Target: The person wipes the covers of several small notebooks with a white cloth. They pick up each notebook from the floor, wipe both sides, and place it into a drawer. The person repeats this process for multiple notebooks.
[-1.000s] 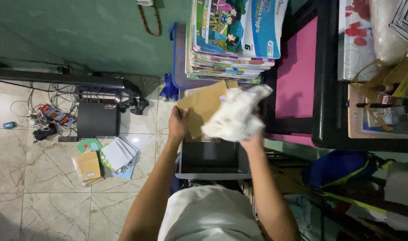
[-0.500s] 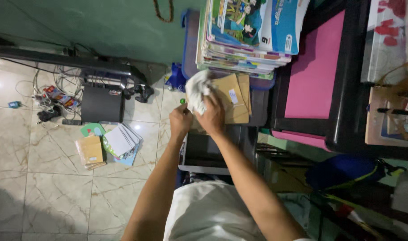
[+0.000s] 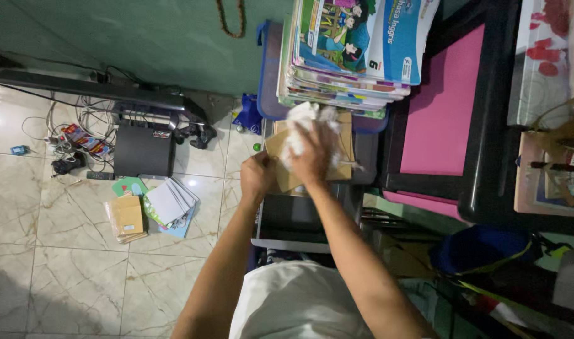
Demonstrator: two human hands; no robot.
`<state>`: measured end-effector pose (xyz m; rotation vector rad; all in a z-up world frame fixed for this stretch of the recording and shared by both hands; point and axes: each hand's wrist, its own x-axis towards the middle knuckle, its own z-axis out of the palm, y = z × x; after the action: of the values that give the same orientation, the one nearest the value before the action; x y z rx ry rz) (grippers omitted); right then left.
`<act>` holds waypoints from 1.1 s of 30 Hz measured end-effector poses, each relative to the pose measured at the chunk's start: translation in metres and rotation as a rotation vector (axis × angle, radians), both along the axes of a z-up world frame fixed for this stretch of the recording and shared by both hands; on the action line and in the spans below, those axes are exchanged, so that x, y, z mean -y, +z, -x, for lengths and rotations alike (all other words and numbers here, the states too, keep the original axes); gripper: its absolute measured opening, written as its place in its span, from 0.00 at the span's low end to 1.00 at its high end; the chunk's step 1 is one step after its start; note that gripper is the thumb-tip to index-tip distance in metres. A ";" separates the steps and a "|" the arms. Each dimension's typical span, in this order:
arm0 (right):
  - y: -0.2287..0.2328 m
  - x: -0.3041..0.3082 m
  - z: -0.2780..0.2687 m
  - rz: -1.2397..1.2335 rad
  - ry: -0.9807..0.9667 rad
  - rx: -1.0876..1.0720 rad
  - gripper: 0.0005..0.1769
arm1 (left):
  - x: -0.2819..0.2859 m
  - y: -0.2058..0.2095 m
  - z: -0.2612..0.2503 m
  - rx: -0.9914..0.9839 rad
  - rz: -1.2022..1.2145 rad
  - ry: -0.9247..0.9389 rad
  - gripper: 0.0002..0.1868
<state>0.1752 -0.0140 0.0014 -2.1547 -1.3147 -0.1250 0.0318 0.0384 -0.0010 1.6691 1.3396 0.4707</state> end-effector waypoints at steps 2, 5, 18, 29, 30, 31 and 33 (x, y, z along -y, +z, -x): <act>0.005 0.009 0.020 0.018 0.183 -0.053 0.31 | 0.002 -0.004 0.003 -0.008 -0.053 -0.002 0.10; 0.015 0.032 0.017 0.016 0.358 -0.093 0.27 | -0.003 -0.007 0.004 0.073 -0.001 -0.006 0.10; 0.016 0.073 -0.120 -0.001 -0.052 0.115 0.24 | 0.019 -0.013 0.043 0.173 0.052 0.168 0.07; 0.010 0.160 0.003 0.127 -0.118 -1.265 0.16 | 0.016 -0.001 0.112 0.087 0.436 -0.212 0.19; 0.003 0.180 0.010 0.151 -0.100 -1.594 0.18 | 0.021 -0.001 0.110 0.008 0.605 -0.270 0.19; -0.002 0.202 0.014 0.268 -0.111 -1.709 0.20 | 0.024 -0.003 0.103 -0.038 0.584 -0.333 0.19; -0.009 0.240 0.018 0.369 -0.187 -1.875 0.24 | 0.030 -0.006 0.091 -0.133 0.541 -0.454 0.20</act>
<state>0.1571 -0.2540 -0.0077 -1.4689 0.0373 1.6832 -0.0588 0.0088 -0.0070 1.4887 1.0115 -0.2551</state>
